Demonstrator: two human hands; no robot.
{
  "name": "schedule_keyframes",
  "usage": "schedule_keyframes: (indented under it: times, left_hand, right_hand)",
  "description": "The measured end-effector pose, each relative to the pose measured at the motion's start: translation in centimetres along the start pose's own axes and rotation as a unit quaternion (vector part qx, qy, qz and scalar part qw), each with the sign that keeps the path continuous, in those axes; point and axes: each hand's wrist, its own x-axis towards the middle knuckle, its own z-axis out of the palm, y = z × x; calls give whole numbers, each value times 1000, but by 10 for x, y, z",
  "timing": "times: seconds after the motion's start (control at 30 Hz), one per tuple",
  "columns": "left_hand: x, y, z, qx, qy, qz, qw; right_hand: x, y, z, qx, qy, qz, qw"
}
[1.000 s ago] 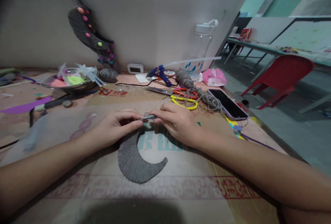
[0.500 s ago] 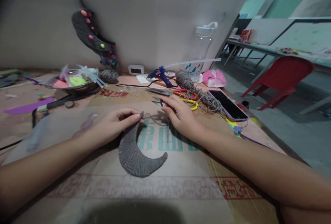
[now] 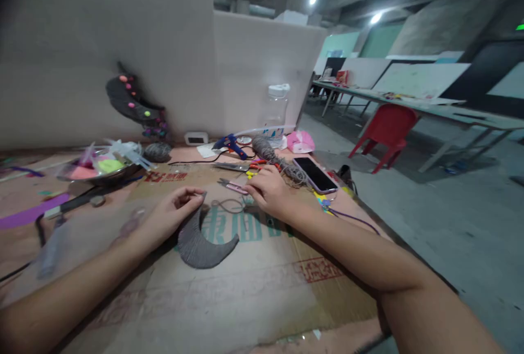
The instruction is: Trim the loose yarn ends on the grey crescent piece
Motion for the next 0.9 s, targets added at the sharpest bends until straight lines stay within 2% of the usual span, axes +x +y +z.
schedule_keyframes:
  times: [0.13, 0.23, 0.33, 0.47, 0.63, 0.8, 0.9]
  left_hand:
    - [1, 0, 0, 11, 1, -20, 1000]
    - [0, 2, 0, 34, -8, -17, 999]
    - [-1, 3, 1, 62, -20, -12, 998]
    - [-2, 5, 1, 70, -28, -26, 997]
    - [-2, 4, 2, 70, -29, -53, 996]
    - [0, -4, -2, 86, -46, -53, 994]
    - [0, -6, -4, 96, -55, -68, 992]
  right_hand:
    - [-15, 11, -32, -29, 15, 80, 996]
    - [-28, 44, -64, -64, 28, 188, 980]
    - [-46, 85, -90, -91, 17, 312, 946]
    - [-65, 112, -91, -79, -39, 403, 911]
    - [-67, 116, -81, -55, -57, 451, 889]
    - [-70, 112, -109, 36, -82, 481, 872]
    - [-70, 90, -114, 76, -80, 465, 878]
